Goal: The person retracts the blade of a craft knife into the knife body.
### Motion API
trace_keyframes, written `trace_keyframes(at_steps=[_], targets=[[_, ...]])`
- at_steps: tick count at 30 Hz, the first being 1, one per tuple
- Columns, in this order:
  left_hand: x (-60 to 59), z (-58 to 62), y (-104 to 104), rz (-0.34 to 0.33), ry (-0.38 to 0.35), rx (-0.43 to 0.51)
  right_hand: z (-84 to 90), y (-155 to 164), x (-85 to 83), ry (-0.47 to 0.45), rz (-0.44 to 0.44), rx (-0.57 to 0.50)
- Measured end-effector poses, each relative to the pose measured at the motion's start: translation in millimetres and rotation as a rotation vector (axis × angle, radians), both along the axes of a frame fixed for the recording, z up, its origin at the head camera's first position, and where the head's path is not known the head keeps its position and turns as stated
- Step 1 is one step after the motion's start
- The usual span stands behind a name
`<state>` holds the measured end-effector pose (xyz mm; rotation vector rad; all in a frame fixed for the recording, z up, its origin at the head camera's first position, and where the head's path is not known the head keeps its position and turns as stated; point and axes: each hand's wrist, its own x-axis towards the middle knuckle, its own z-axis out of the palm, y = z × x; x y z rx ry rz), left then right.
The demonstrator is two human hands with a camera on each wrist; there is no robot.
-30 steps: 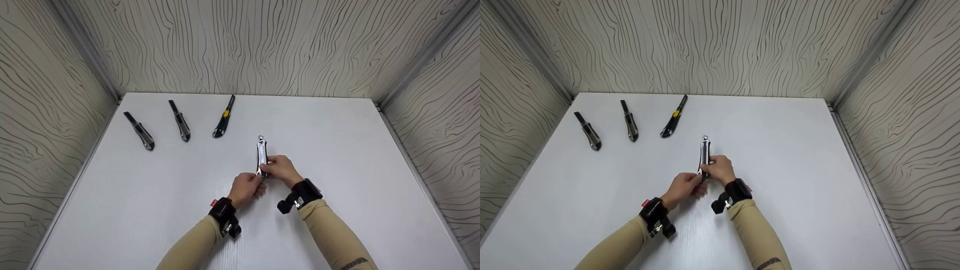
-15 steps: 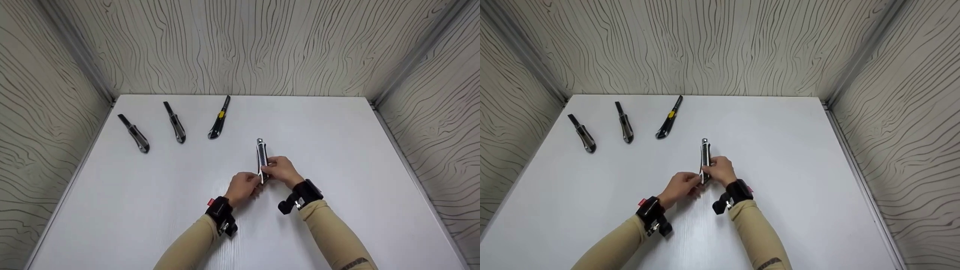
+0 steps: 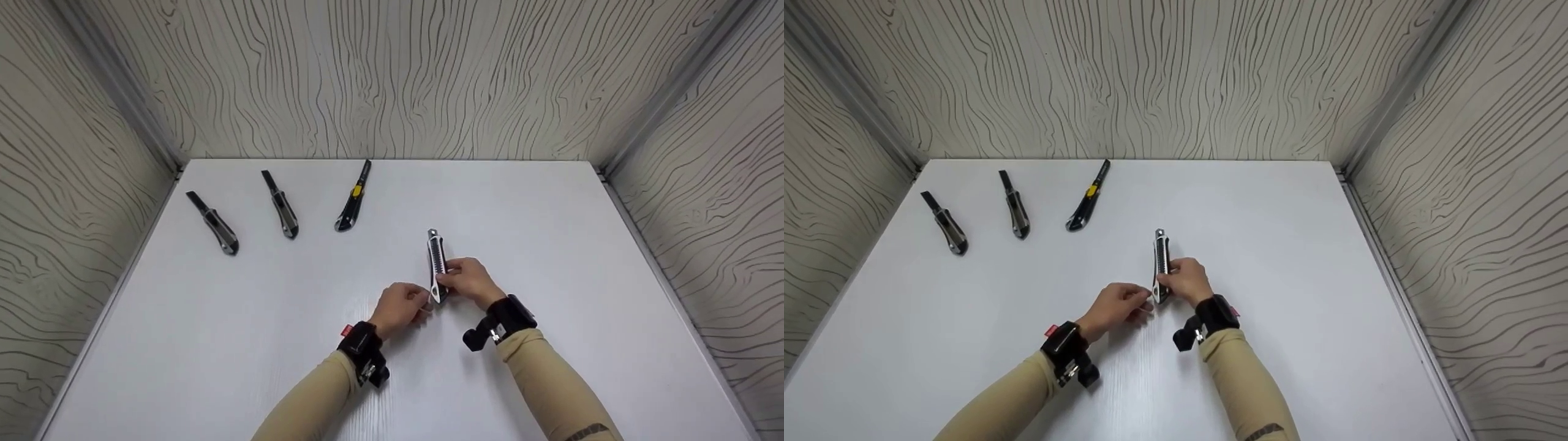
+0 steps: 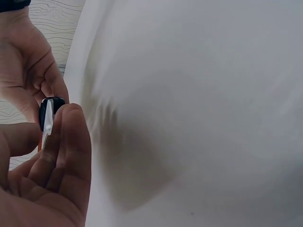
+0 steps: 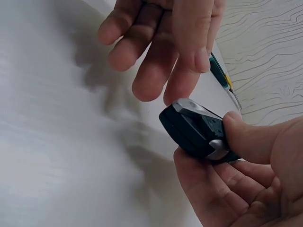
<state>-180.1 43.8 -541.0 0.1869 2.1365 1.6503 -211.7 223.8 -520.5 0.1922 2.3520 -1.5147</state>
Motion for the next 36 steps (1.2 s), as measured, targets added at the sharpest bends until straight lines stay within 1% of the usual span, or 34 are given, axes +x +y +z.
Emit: trace_keyframes(at_steps=[7,14,20,25,32,36], targets=[[-0.7,-2.4,1,0.009,-0.005,-0.024,-3.6,16,-0.4,-0.010,-0.007,0.022],[-0.4,-5.1,-4,0.009,-0.001,0.002,-2.2,36,-2.8,-0.050,-0.050,0.107],[-3.2,-5.4,-6,0.010,0.001,0.001,4.6,58,-7.3,-0.041,-0.036,0.153],[-5.8,-3.0,-6,0.014,0.002,0.002,11.3,80,-11.0,-0.064,-0.063,0.182],[-6.4,-1.3,-9,0.019,-0.006,0.022,18.5,104,-10.2,-0.058,-0.067,0.235],[-7.1,-1.2,-9,0.025,-0.017,0.026,19.0,116,-9.4,-0.066,-0.082,0.278]])
